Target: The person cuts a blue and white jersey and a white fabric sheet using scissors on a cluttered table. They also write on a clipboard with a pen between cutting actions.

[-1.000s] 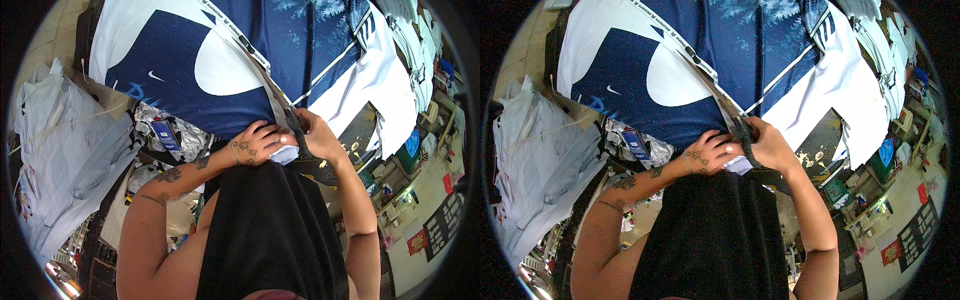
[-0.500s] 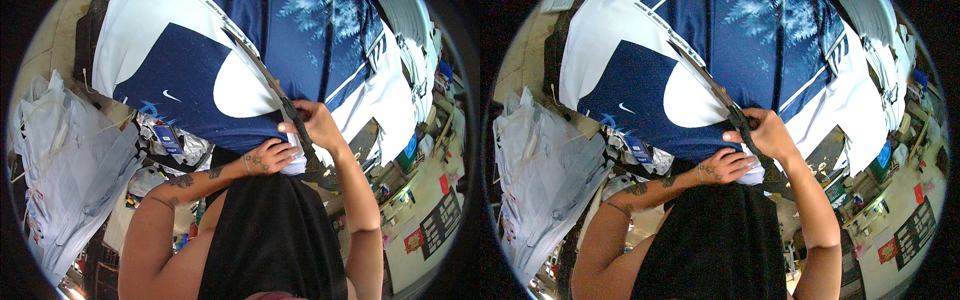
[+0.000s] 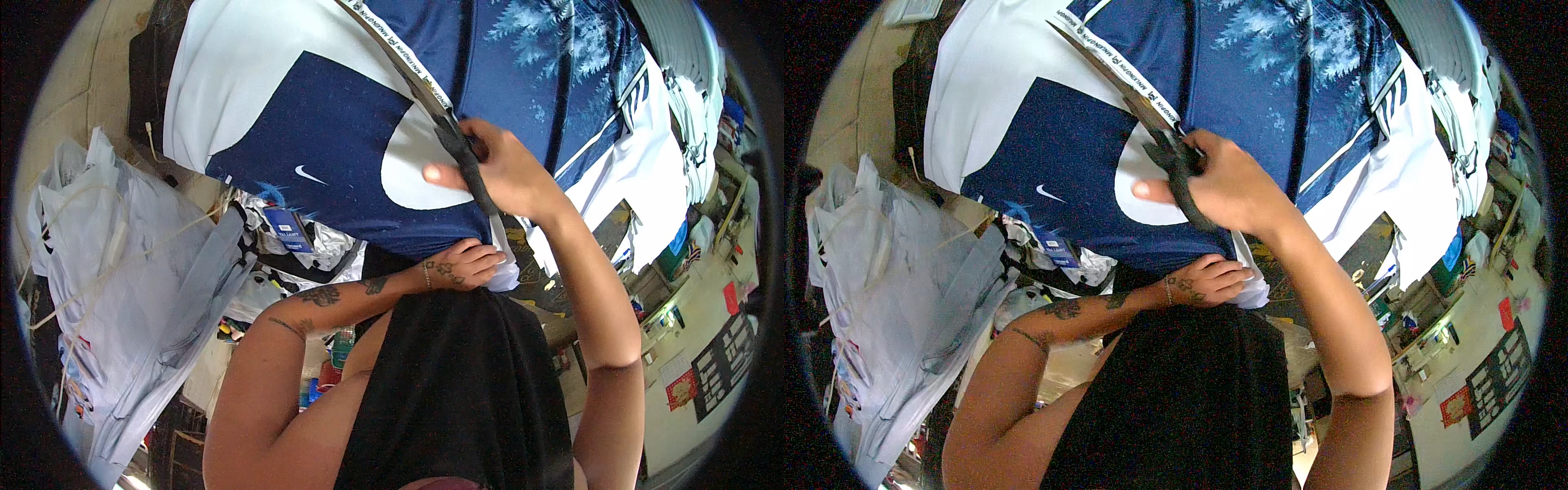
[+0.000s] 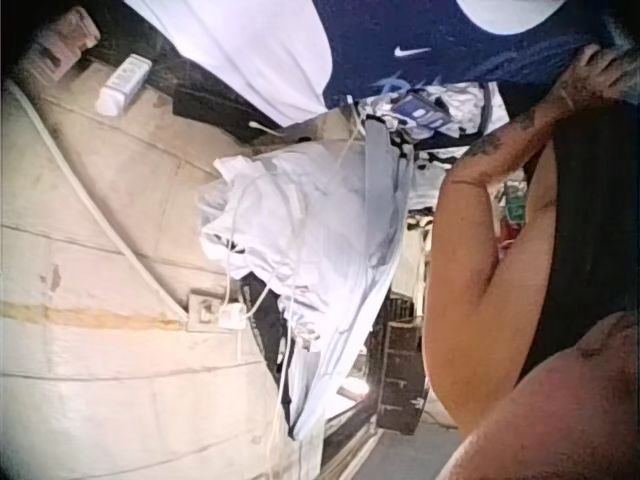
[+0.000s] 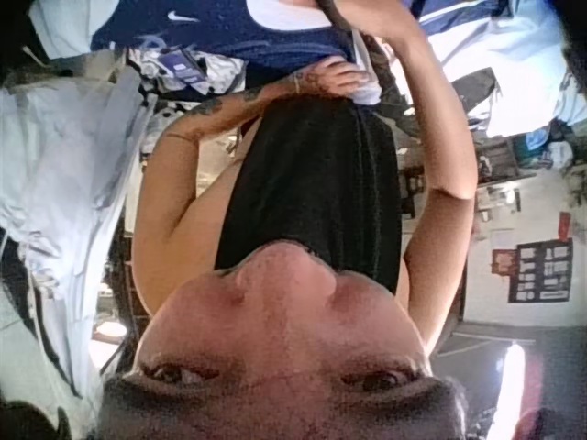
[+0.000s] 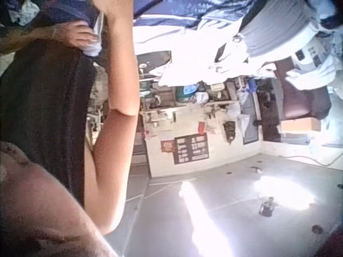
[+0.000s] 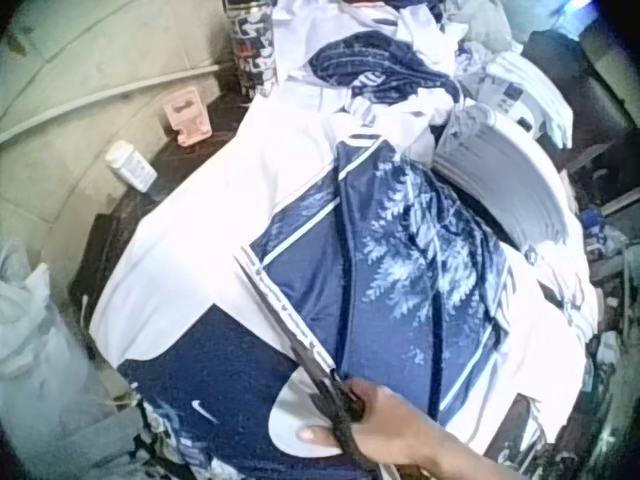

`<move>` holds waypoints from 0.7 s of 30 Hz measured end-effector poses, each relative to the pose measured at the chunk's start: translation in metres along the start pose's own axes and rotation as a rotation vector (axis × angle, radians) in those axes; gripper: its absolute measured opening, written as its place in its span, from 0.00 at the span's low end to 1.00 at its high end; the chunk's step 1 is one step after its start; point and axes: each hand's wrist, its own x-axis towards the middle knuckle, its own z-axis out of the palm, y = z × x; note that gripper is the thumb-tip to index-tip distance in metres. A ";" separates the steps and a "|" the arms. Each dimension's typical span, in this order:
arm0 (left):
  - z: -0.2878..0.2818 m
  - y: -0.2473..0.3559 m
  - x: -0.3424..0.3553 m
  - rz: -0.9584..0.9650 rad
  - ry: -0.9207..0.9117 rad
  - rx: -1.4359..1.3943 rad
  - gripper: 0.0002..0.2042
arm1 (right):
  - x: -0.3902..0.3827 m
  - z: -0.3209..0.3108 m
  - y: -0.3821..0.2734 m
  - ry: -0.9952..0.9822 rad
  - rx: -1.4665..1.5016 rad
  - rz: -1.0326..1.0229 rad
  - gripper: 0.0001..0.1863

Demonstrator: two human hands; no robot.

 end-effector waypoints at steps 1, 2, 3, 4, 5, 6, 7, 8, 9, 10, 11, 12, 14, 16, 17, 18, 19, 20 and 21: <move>0.000 0.000 0.000 0.008 -0.009 0.004 0.11 | 0.006 -0.001 -0.003 0.013 -0.036 0.056 0.37; -0.001 0.000 0.001 0.005 0.010 -0.005 0.11 | 0.013 -0.003 -0.006 -0.024 -0.047 0.071 0.38; -0.001 0.000 0.002 0.010 0.014 -0.005 0.11 | 0.018 -0.005 -0.009 -0.030 -0.046 0.061 0.38; -0.002 -0.001 0.003 0.010 0.038 0.000 0.10 | 0.021 -0.007 -0.013 -0.064 -0.063 0.078 0.38; -0.002 0.000 0.004 0.003 0.059 -0.033 0.09 | 0.024 -0.010 -0.017 -0.073 -0.065 0.069 0.39; -0.003 0.000 0.006 -0.010 0.094 -0.066 0.08 | 0.027 -0.011 -0.022 -0.085 -0.070 0.070 0.39; -0.002 0.000 0.006 -0.013 0.117 -0.098 0.07 | 0.029 -0.013 -0.027 -0.097 -0.129 0.127 0.39; -0.002 0.000 0.007 -0.017 0.118 -0.112 0.07 | 0.036 -0.012 -0.033 -0.066 -0.173 0.056 0.41; -0.001 0.001 0.006 -0.019 0.104 -0.130 0.06 | 0.041 -0.013 -0.038 -0.031 -0.131 -0.005 0.43; 0.001 0.001 0.005 -0.008 0.078 -0.147 0.06 | 0.049 -0.014 -0.042 -0.012 -0.136 -0.013 0.45; 0.003 0.001 0.004 -0.001 0.059 -0.166 0.06 | 0.056 -0.015 -0.046 0.004 -0.120 -0.035 0.47; 0.005 0.001 0.003 0.013 0.024 -0.186 0.06 | 0.061 -0.018 -0.049 -0.033 -0.136 0.016 0.47; 0.008 -0.001 0.002 0.040 0.008 -0.237 0.05 | 0.073 -0.023 -0.053 -0.134 -0.162 0.025 0.47; 0.012 -0.005 0.006 0.136 -0.092 -0.347 0.04 | 0.085 -0.026 -0.060 -0.178 -0.183 0.006 0.53; 0.015 -0.007 0.010 0.181 -0.186 -0.406 0.04 | 0.092 -0.027 -0.064 -0.205 -0.155 -0.068 0.56; 0.019 -0.009 0.018 0.241 -0.334 -0.478 0.03 | 0.102 -0.025 -0.072 -0.193 -0.222 -0.104 0.61; 0.022 -0.008 0.024 0.273 -0.152 -0.668 0.04 | 0.111 -0.022 -0.080 -0.148 -0.277 -0.114 0.60; 0.030 -0.006 0.036 0.289 -0.391 -0.700 0.05 | 0.118 -0.022 -0.087 -0.212 -0.289 -0.062 0.60; 0.037 0.001 0.047 0.322 -0.617 -0.718 0.06 | 0.124 -0.021 -0.094 -0.245 -0.295 -0.022 0.60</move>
